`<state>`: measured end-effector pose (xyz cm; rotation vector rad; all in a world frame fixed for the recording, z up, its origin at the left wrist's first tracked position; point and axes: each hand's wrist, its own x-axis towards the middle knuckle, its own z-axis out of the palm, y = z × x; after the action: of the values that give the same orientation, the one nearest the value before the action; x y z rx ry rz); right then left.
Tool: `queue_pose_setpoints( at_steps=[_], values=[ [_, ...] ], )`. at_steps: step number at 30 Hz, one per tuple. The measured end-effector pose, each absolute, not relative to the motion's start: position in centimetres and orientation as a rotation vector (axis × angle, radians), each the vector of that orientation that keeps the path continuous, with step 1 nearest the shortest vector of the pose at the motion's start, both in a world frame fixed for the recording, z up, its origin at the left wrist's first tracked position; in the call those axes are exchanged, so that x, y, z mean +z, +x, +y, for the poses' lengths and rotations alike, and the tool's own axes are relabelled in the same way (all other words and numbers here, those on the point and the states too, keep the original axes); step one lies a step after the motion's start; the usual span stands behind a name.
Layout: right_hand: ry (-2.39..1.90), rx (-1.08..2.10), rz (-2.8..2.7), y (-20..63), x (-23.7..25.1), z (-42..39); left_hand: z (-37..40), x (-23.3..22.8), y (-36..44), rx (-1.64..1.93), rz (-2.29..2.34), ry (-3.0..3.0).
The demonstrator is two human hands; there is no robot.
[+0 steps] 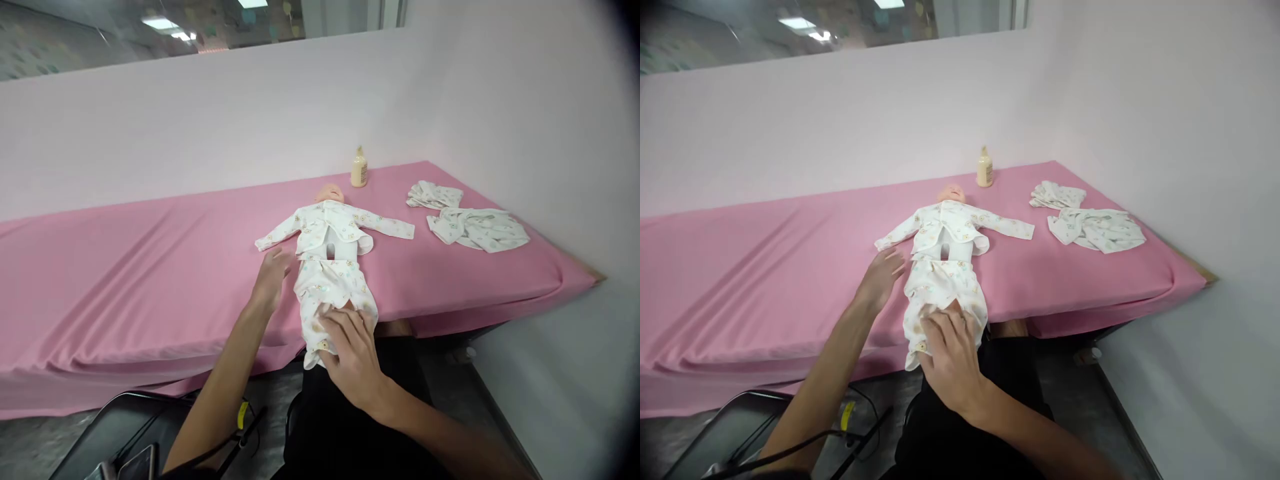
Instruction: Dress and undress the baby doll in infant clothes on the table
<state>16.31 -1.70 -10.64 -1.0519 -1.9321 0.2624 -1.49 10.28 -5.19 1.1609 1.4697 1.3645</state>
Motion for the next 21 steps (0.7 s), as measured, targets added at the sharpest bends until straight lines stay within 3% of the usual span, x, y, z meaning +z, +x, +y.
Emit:
queue_pose_setpoints(
  at_steps=[4,10,16,21],
  values=[
    [-0.868,0.531,-2.126,17.7,-9.1,-1.1,3.7,-5.9,-2.0,0.967,1.550,1.536],
    [-0.718,0.813,-2.175,23.2,-6.0,1.5,4.5,-7.6,-1.1,0.887,1.675,1.845],
    [-1.091,0.621,-1.946,25.4,-7.5,5.7,6.6,-8.4,-1.1,1.014,1.772,1.957],
    [-1.253,0.571,-2.090,24.4,-8.0,9.6,8.7,-7.9,-1.8,1.017,1.891,1.970]
  ],
)
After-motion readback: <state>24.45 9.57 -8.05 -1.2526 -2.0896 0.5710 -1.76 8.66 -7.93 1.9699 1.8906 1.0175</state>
